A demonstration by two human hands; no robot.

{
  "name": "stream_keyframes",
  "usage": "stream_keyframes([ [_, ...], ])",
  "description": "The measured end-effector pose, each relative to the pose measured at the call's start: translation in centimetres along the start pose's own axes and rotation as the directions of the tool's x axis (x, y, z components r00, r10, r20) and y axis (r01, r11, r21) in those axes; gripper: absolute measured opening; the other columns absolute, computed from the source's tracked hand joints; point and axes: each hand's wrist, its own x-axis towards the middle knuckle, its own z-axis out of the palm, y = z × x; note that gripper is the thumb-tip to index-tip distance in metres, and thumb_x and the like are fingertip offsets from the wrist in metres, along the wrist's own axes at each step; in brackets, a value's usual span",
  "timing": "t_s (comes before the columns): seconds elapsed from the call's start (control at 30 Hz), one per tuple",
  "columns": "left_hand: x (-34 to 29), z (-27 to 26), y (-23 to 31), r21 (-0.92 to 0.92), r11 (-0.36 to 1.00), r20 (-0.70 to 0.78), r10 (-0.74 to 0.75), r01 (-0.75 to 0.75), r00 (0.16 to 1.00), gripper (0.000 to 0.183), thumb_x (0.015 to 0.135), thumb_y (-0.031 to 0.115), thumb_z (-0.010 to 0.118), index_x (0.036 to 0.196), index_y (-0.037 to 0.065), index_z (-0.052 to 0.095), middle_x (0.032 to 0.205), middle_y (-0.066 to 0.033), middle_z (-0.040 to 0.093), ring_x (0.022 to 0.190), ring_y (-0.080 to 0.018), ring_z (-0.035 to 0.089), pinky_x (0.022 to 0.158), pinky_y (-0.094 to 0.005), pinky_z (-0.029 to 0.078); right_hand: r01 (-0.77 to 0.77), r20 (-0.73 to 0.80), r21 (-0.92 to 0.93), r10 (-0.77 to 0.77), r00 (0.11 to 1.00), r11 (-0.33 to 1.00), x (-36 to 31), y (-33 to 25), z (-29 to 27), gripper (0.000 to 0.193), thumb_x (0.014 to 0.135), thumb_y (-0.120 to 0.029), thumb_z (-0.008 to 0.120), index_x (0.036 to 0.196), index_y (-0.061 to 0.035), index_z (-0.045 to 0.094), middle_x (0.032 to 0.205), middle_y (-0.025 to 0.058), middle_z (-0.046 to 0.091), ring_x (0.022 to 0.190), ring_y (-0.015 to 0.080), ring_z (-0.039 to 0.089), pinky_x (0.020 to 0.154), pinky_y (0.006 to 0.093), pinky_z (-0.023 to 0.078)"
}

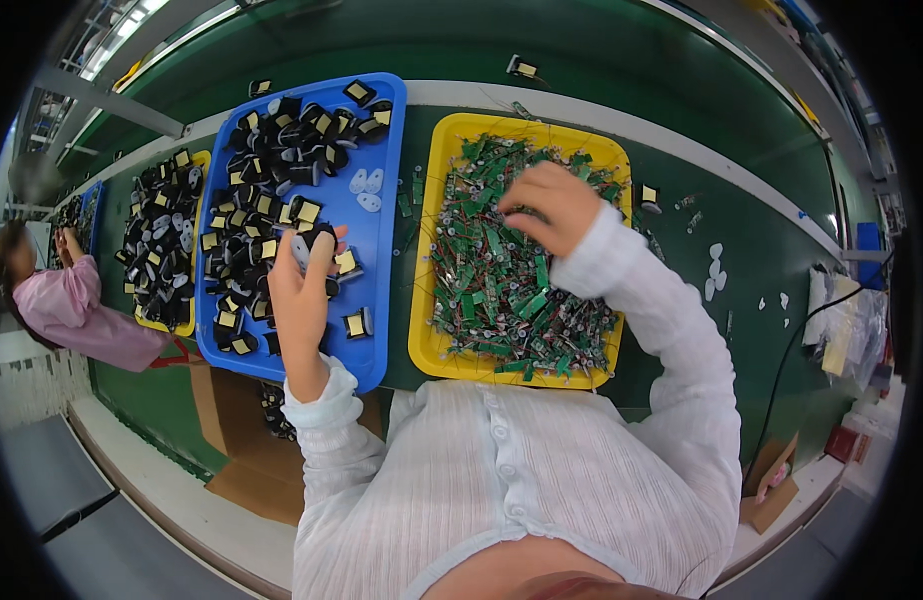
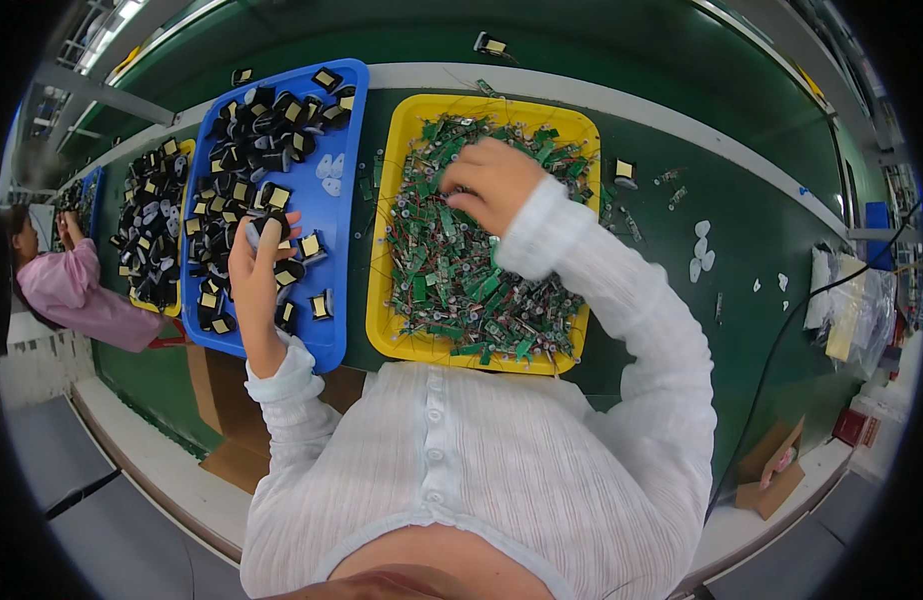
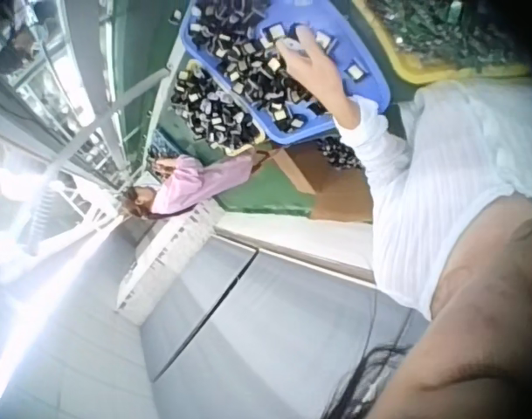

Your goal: The person repeatedly picks small black components from a blue tray and green circuit boards from a yellow tray, then connects them by hand. The assembled units are placed back into the blue tray, while the circuit boards are returned to the yellow tray. The process is repetitive and performed one at a time.

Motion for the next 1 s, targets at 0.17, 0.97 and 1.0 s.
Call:
stream_keyframes([
  [0.17, -2.6, 1.0, 0.5, -0.163, 0.982, -0.051, 0.088, -0.095, 0.995, 0.039, 0.091, 0.036, 0.034, 0.093, 0.001, 0.053, 0.084, -0.0081, 0.06, 0.065, -0.0114, 0.052, 0.054, -0.0219, 0.042, 0.262, 0.17, -0.308, -0.218, 0.961, 0.915, 3.6, 1.4, 3.4, 0.022, 0.071, -0.006, 0.054, 0.091, -0.0132, 0.061, 0.091, 0.0059, 0.05, 0.093, 0.023, 0.048, 0.075, 0.0338, 0.041],
  [0.97, -4.4, 11.2, 5.8, -0.442, 0.892, 0.385, 0.287, -0.098, 0.877, 0.021, 0.077, 0.008, 0.061, 0.095, 0.001, 0.054, 0.098, -0.0083, 0.053, 0.088, -0.0154, 0.053, 0.073, -0.0281, 0.047, 0.046, -0.088, 0.995, 0.55, 0.83, 0.09, -6.6, -7.3, -2.0, 0.024, 0.075, 0.002, 0.055, 0.096, 0.0002, 0.045, 0.086, 0.0129, 0.058, 0.079, 0.0187, 0.06, 0.066, 0.0326, 0.054],
  [1.0, -4.5, 11.3, 6.0, -0.442, 0.892, 0.402, 0.289, -0.092, 0.869, 0.022, 0.076, 0.008, 0.062, 0.096, 0.002, 0.054, 0.101, -0.0091, 0.052, 0.09, -0.0161, 0.053, 0.075, -0.0285, 0.046, 0.08, -0.154, 0.985, 0.558, 0.815, 0.155, -6.7, -7.9, -2.0, 0.024, 0.075, 0.002, 0.056, 0.096, 0.0003, 0.045, 0.086, 0.0123, 0.058, 0.079, 0.0181, 0.059, 0.067, 0.0326, 0.054],
])
